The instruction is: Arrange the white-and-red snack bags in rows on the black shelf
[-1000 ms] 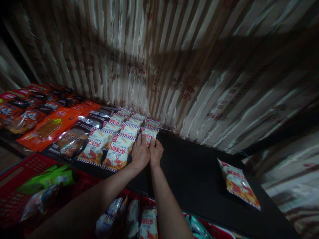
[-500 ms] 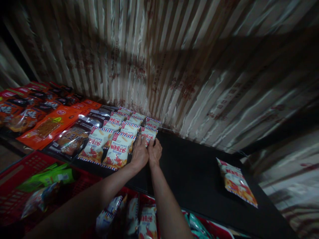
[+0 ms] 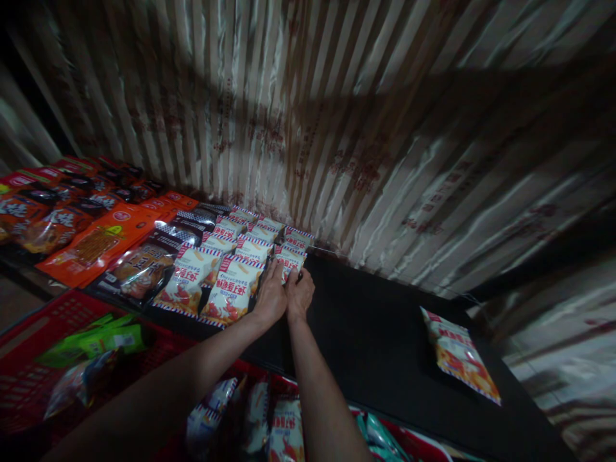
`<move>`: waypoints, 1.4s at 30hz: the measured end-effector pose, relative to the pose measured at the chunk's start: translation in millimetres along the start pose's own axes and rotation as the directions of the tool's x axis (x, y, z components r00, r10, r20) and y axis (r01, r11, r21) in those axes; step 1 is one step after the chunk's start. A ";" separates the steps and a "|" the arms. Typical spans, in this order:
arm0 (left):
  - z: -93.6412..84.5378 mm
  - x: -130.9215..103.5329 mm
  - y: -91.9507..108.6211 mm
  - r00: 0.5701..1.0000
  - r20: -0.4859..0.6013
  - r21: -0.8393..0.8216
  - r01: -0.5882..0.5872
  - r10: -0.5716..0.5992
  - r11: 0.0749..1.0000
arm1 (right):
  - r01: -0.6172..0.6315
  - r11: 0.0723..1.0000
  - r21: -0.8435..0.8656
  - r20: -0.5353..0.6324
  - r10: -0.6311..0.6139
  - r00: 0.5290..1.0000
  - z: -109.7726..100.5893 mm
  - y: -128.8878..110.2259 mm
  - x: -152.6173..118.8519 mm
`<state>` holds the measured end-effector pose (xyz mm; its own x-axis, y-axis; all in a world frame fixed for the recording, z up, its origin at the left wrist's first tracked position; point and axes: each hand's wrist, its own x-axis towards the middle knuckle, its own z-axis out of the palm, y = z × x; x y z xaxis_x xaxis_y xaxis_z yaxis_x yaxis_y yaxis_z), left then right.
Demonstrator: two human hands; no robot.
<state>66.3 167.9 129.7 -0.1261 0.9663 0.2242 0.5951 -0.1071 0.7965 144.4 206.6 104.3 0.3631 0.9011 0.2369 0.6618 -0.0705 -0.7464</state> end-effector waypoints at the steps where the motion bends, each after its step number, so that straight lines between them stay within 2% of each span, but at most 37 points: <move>1: 0.3 -0.2 -0.4 1.000 -0.007 -0.004 -0.006 0.006 1.000 | -0.002 1.000 -0.001 0.002 0.002 1.000 -0.2 -0.5 -0.4; 6: 5.4 1.7 -3.0 0.999 -0.033 -0.030 -0.022 0.021 0.999 | -0.031 0.999 -0.012 0.029 0.031 0.999 -2.5 -2.5 0.1; 9: 8.9 4.1 -4.8 0.998 -0.044 -0.055 -0.043 0.041 0.998 | -0.027 1.000 0.002 -0.007 0.027 1.000 -2.3 -1.7 0.6; 15: 12.3 5.3 -10.7 0.993 -0.082 -0.117 -0.094 0.085 0.989 | 0.048 0.997 0.063 -0.080 -0.043 0.996 0.2 -0.2 -0.8; 22: 13.5 11.5 -12.4 0.990 -0.092 -0.108 -0.114 0.105 0.988 | 0.125 0.987 0.100 -0.129 -0.112 0.985 -0.4 -5.6 3.3; 28: 19.5 12.7 -14.2 0.988 -0.108 -0.039 -0.111 0.106 0.993 | 0.107 0.993 0.058 -0.020 -0.106 0.994 0.1 -0.7 5.9; 34: 12.3 10.2 -8.0 0.991 -0.061 0.056 -0.113 0.116 0.992 | 0.098 0.992 0.080 -0.021 -0.097 0.995 0.7 1.9 5.1; 36: 4.8 5.2 -4.4 0.987 -0.054 0.045 -0.146 0.149 0.988 | 0.093 0.990 0.102 -0.051 -0.088 0.995 -2.4 -0.9 1.1; 39: -12.5 -17.5 -0.2 0.959 -0.048 -0.030 -0.280 0.278 0.960 | 0.145 0.974 0.171 -0.133 -0.123 0.983 -16.0 -10.6 -20.1; 42: -33.9 -61.6 -1.4 0.885 -0.020 -0.167 -0.461 0.464 0.872 | 0.241 0.926 0.292 -0.168 -0.198 0.966 -37.8 -22.5 -65.5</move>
<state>46.3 100.6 133.8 0.1486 0.8012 0.5796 0.4444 -0.5777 0.6847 130.6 133.0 129.1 0.3297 0.8120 0.4816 0.5089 0.2768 -0.8151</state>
